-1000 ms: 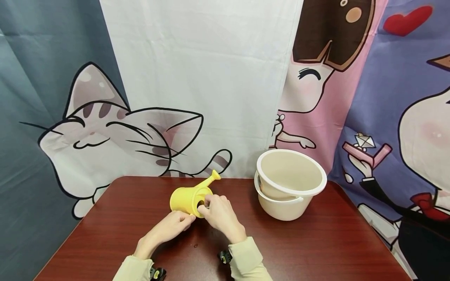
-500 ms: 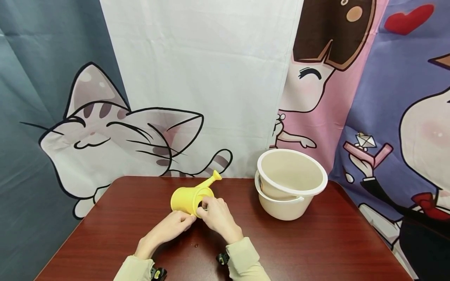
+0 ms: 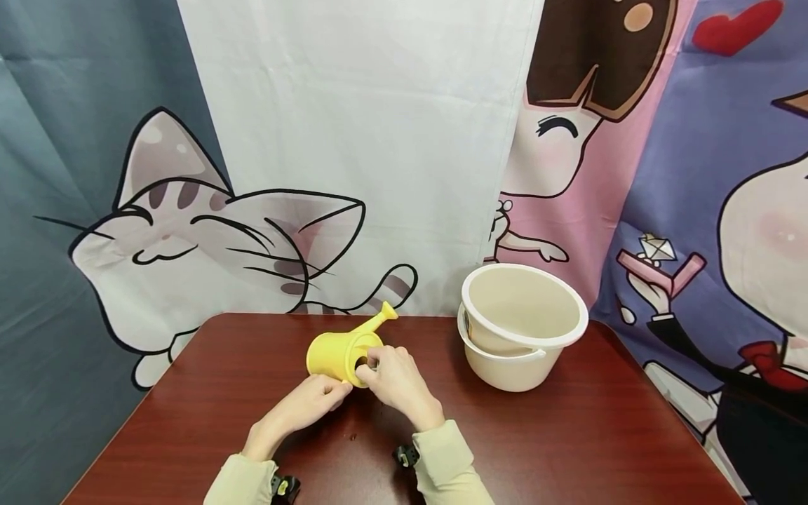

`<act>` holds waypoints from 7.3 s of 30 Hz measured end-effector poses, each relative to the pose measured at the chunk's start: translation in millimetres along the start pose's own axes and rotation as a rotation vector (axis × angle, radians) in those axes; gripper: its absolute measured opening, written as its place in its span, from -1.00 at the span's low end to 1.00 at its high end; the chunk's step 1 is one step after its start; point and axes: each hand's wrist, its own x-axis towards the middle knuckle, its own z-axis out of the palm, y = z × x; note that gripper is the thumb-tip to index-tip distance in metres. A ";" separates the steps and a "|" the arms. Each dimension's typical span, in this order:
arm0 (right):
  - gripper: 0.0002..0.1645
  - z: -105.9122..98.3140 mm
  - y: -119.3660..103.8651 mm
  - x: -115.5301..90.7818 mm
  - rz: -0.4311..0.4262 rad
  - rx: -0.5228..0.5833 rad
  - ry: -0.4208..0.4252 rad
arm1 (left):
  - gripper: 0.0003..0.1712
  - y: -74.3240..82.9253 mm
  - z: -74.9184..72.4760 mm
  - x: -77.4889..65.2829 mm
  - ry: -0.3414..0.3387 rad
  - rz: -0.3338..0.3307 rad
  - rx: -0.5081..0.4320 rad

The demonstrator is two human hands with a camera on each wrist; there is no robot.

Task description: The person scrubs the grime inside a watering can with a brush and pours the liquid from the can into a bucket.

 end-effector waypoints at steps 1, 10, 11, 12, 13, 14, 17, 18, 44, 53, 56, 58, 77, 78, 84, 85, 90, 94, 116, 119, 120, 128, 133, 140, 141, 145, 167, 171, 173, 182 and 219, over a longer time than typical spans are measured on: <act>-0.69 -1.7 -0.4 0.0 0.000 0.003 0.004 | -0.44 0.2 -0.3 0.2 0.002 -0.001 -0.004; -0.70 -11.5 -2.5 -0.2 0.027 0.015 0.003 | -0.43 -1.2 0.4 2.3 -0.006 -0.018 -0.034; -0.72 -10.1 -2.1 0.0 0.023 0.010 0.005 | -0.43 -1.3 0.3 2.2 -0.002 -0.017 -0.031; -0.73 -8.0 -1.6 0.3 0.018 0.003 0.006 | -0.43 -1.5 0.3 2.0 0.002 -0.015 -0.027; -0.75 -5.5 -1.0 0.7 0.013 -0.002 0.009 | -0.43 -1.5 0.0 1.9 0.005 -0.014 -0.023; -0.75 -2.7 -0.4 0.9 0.010 -0.009 0.010 | -0.43 -1.6 0.0 1.7 0.006 -0.014 -0.021; -0.76 5.2 1.3 0.8 -0.003 -0.033 0.019 | -0.43 -1.6 0.1 1.8 0.003 -0.014 -0.019; -0.76 7.3 1.6 0.8 -0.007 -0.034 0.021 | -0.43 -1.8 0.2 2.0 0.005 -0.013 -0.015; -0.77 2.0 6.0 -1.0 -0.004 0.011 -0.039 | -0.43 1.9 1.0 -1.4 -0.007 -0.006 -0.025; -0.75 -8.7 9.9 -1.6 -0.009 0.077 -0.035 | -0.45 0.2 2.0 -1.2 -0.018 -0.033 -0.040; -0.73 -7.1 11.7 -0.9 -0.004 0.079 -0.039 | -0.45 -0.6 2.1 -2.3 -0.031 -0.056 -0.049; -0.74 -5.8 12.5 0.1 0.001 0.078 -0.039 | -0.44 -0.3 1.6 -1.9 -0.034 -0.065 -0.051; -0.73 17.6 8.9 1.2 0.000 0.045 -0.044 | -0.45 1.2 1.5 -0.8 -0.010 -0.025 -0.026; -0.72 17.6 9.4 0.9 0.002 0.049 -0.043 | -0.45 1.2 1.9 -1.2 -0.013 -0.030 -0.030; -0.68 9.6 10.5 -0.7 0.043 0.119 -0.074 | -0.45 1.3 3.6 -0.7 -0.028 -0.021 -0.043; -0.67 7.8 10.7 -0.5 0.045 0.131 -0.081 | -0.45 1.6 3.4 -0.4 -0.027 -0.019 -0.041; -0.67 -0.5 12.8 0.6 0.040 0.180 -0.102 | -0.45 2.7 1.5 -0.1 -0.039 -0.028 -0.049; -0.70 -7.9 15.0 1.4 0.043 0.220 -0.109 | -0.45 3.0 0.0 0.2 -0.052 -0.035 -0.072; -0.70 -18.3 16.7 1.3 0.134 0.298 -0.124 | -0.42 -0.3 -1.3 -0.6 -0.038 -0.061 -0.128; -0.69 -15.5 15.8 1.5 0.128 0.298 -0.091 | -0.42 0.3 -0.7 -0.2 -0.034 -0.051 -0.124; -0.68 -14.9 15.8 1.4 0.120 0.298 -0.085 | -0.41 0.5 -0.5 -0.1 -0.032 -0.049 -0.122; -0.89 -10.1 20.4 0.5 -0.054 0.231 -0.175 | -0.41 1.2 -1.0 -0.2 -0.022 -0.029 -0.108; -0.91 -6.2 19.2 0.8 -0.136 0.151 -0.165 | -0.41 0.7 -1.2 0.0 -0.025 -0.035 -0.115; -0.90 -6.2 21.2 0.9 -0.157 0.169 -0.185 | -0.41 -0.4 -0.6 -0.3 -0.026 -0.034 -0.121; -0.89 -7.3 22.6 0.7 -0.161 0.184 -0.197 | -0.41 -0.7 -0.4 -0.4 -0.028 -0.035 -0.122; -0.86 -17.4 29.1 0.0 -0.149 0.269 -0.250 | -0.41 -1.5 0.4 0.7 -0.035 -0.035 -0.127; -0.86 -50.6 6.1 -7.5 -0.062 0.483 -0.305 | -0.42 -1.3 -1.1 -0.7 -0.028 -0.046 -0.143; -0.83 -37.3 15.2 -4.9 -0.063 0.426 -0.293 | -0.41 -1.0 -0.1 -0.1 -0.029 -0.039 -0.134; -0.84 -29.6 21.9 -3.8 -0.066 0.407 -0.284 | -0.41 -0.9 0.5 0.3 -0.028 -0.039 -0.127; -0.82 -14.0 32.1 0.1 -0.042 0.411 -0.312 | -0.40 -1.7 1.7 0.6 -0.026 -0.050 -0.118; -0.85 -38.9 48.8 -6.2 -0.007 0.609 -0.413 | -0.39 -1.5 -0.6 -1.6 -0.035 -0.056 -0.134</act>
